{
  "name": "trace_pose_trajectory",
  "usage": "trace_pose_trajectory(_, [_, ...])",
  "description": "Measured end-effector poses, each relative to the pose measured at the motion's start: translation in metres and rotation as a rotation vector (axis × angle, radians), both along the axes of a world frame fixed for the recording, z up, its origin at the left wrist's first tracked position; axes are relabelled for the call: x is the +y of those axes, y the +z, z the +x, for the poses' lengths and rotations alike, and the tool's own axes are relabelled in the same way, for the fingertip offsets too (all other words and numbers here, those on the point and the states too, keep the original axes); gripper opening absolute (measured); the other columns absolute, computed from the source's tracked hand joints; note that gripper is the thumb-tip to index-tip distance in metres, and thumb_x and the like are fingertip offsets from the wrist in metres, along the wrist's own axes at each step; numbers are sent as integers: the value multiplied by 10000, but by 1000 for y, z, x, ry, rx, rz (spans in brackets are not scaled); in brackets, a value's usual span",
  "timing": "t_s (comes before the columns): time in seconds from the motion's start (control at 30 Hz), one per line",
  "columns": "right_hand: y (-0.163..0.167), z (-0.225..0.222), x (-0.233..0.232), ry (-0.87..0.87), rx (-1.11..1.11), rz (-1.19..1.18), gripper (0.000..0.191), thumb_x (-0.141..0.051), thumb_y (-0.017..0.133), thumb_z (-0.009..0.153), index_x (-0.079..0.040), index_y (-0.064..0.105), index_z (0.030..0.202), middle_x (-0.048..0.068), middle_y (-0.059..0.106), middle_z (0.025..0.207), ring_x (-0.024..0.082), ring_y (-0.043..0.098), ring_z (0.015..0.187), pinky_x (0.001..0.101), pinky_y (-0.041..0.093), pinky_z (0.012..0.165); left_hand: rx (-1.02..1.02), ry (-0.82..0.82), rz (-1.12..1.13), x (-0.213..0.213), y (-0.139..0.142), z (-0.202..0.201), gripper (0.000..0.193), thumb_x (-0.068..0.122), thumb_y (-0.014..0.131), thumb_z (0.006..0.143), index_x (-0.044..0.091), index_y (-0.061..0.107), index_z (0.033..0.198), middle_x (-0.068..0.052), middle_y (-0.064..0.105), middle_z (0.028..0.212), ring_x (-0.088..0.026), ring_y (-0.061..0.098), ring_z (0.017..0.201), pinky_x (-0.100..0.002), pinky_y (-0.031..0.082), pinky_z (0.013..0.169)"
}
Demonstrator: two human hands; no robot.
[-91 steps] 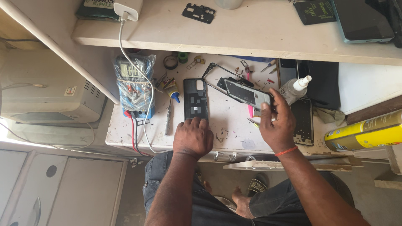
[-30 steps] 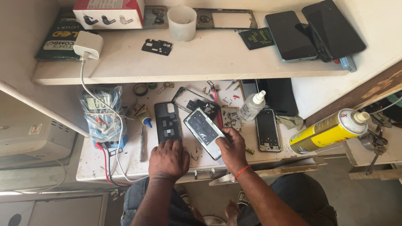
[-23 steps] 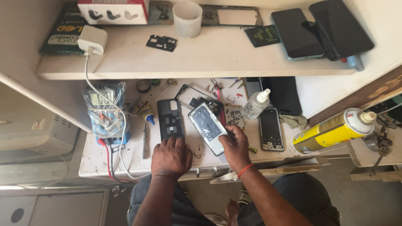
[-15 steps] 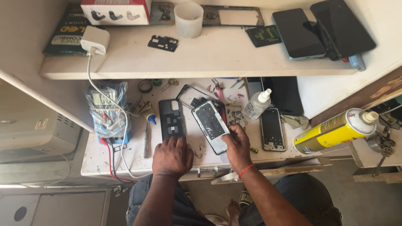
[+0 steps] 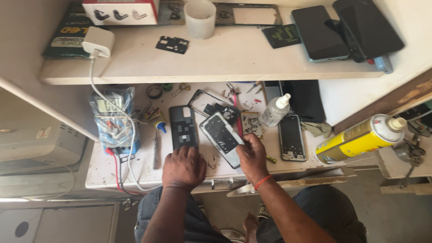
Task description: The person disassembles a smartphone at a repair bench, prying open the back cover and removing the battery, then handles the exposed internal board and transfers components between the phone body and other phone parts on the bench, using a screwdriver and pry tool by hand.
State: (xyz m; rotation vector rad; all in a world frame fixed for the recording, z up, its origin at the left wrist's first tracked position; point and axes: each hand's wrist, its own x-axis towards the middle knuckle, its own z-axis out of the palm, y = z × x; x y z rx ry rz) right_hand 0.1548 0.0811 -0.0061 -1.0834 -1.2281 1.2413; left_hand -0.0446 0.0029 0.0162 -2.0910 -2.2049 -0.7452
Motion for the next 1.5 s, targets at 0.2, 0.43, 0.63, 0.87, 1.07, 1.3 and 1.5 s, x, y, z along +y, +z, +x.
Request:
trace_pose_trajectory(0.2, [-1, -1, 1, -2, -9, -11, 93, 39, 590, 868, -54, 591, 863, -71, 488, 710, 12, 385, 613, 225, 325, 499, 9, 2, -11, 1, 0, 0, 211, 323, 630, 859, 113, 621, 848, -108, 662, 837, -348, 668, 806, -500, 515, 723])
trace_pose_trajectory(0.43, [-5, -2, 3, -31, -8, -4, 109, 41, 582, 860, -62, 602, 888, -74, 509, 738, 2, 387, 632, 221, 330, 510, 9, -3, 7, 1, -3, 0, 214, 321, 635, 850, 108, 613, 843, -111, 658, 830, -348, 666, 802, -504, 512, 716])
trace_pose_trajectory(0.63, [-10, 5, 1, 15, 104, -25, 113, 43, 592, 870, -49, 593, 936, -56, 556, 793, 17, 432, 677, 217, 369, 568, -10, -19, 0, 0, -3, 0, 245, 346, 636, 858, 102, 620, 865, -119, 661, 850, -352, 662, 816, -506, 507, 726])
trace_pose_trajectory(0.87, [-13, 7, 2, 47, 88, -5, 128, 22, 599, 877, -47, 610, 984, -26, 616, 844, 37, 511, 746, 225, 438, 658, -13, -15, -60, -1, 0, -2, 327, 425, 556, 923, 109, 641, 904, -129, 663, 899, -357, 655, 864, -502, 501, 763])
trace_pose_trajectory(1.07, [-14, 10, 0, 46, 122, 16, 120, 13, 612, 904, -33, 594, 1013, -6, 625, 886, 52, 529, 792, 241, 453, 710, -16, -29, -74, -2, 0, -2, 387, 476, 517, 944, 110, 635, 900, -127, 661, 907, -359, 651, 883, -503, 498, 769])
trace_pose_trajectory(1.3, [-7, 8, 0, 43, 155, -13, 135, 10, 612, 900, -33, 597, 1026, 10, 655, 918, 61, 555, 815, 243, 468, 748, 7, 6, -92, 1, -1, 0, 345, 445, 552, 909, 111, 628, 877, -113, 658, 892, -345, 657, 871, -493, 504, 771])
trace_pose_trajectory(1.5, [-8, 9, 0, 60, 148, 13, 118, -1, 614, 929, -22, 599, 1044, 3, 629, 923, 60, 526, 820, 245, 453, 745, -3, -42, -75, 0, -3, -4, 391, 486, 548, 913, 109, 645, 959, -132, 649, 912, -363, 643, 897, -512, 485, 773])
